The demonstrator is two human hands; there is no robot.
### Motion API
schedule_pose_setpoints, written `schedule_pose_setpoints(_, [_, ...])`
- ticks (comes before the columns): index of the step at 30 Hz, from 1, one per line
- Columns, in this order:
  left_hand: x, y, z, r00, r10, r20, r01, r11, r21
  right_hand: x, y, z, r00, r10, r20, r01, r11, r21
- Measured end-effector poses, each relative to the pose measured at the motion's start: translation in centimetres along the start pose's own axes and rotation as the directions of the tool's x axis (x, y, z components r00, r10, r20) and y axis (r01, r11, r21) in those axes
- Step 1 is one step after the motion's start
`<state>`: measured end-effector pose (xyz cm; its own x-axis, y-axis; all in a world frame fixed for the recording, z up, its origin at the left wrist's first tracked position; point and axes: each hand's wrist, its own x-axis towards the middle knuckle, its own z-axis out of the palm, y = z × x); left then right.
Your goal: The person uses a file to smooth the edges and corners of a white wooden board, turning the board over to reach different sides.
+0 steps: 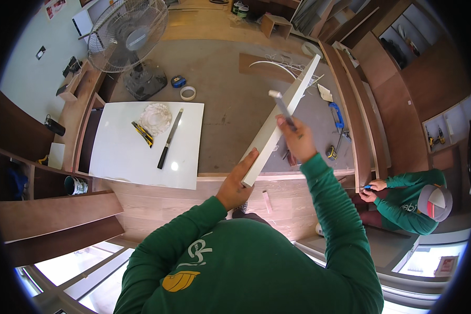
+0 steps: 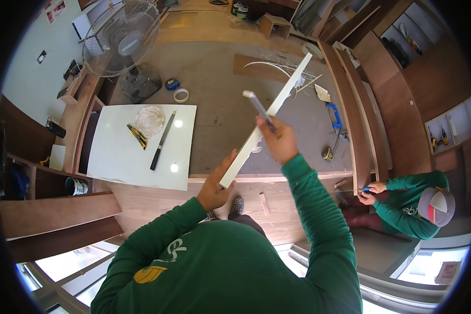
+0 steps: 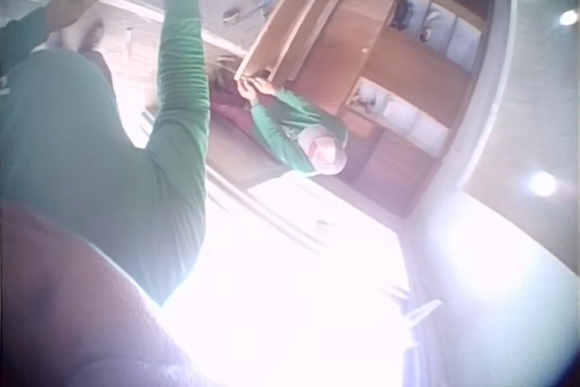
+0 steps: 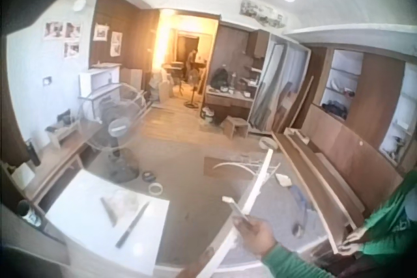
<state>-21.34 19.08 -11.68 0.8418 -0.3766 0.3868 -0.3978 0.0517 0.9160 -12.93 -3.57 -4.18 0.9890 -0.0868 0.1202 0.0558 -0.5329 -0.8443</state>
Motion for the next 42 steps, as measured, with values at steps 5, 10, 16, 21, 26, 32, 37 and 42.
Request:
schedule_pose_setpoints(5, [0.0, 0.1, -0.1, 1.0, -0.01, -0.017, 0.01, 1.0, 0.002, 7.6, 4.2, -2.5, 0.998, -0.023, -0.064, 0.015, 0.993, -0.12])
schedule_pose_setpoints(10, [-0.1, 0.1, -0.6, 0.999, -0.022, -0.03, 0.022, 1.0, 0.007, 12.7, 5.2, -3.8, 0.988, 0.06, -0.142, -0.081, 0.985, -0.152])
schedule_pose_setpoints(16, [0.1, 2.7, -2.1, 0.995, 0.096, -0.005, -0.094, 0.984, 0.149, 13.8, 7.9, -2.9, 0.975, 0.03, -0.218, -0.064, 0.987, -0.148])
schedule_pose_setpoints(21, [2.5, 6.2, -3.1, 0.975, 0.065, 0.212, -0.133, 0.936, 0.326, 13.1, 7.5, -3.1, 0.975, 0.106, -0.195, -0.13, 0.985, -0.114])
schedule_pose_setpoints(26, [5.7, 7.2, -2.6, 0.929, -0.104, 0.354, -0.097, 0.857, 0.506, 11.8, 5.7, -3.6, 0.975, 0.104, -0.195, -0.091, 0.993, 0.071])
schedule_pose_setpoints(32, [11.1, 5.3, -0.2, 0.925, -0.176, 0.337, -0.056, 0.813, 0.58, 9.0, 13.1, -7.3, 0.912, 0.271, -0.309, -0.127, 0.9, 0.416])
schedule_pose_setpoints(37, [17.5, 3.9, 3.1, 0.915, -0.287, 0.285, 0.07, 0.807, 0.587, 4.8, 32.2, -10.2, 0.87, 0.47, -0.148, -0.437, 0.874, 0.213])
schedule_pose_setpoints(42, [23.0, 2.0, 7.3, 0.925, -0.298, 0.234, 0.1, 0.789, 0.607, -0.2, 48.5, -11.1, 0.903, 0.326, -0.281, -0.364, 0.927, -0.094])
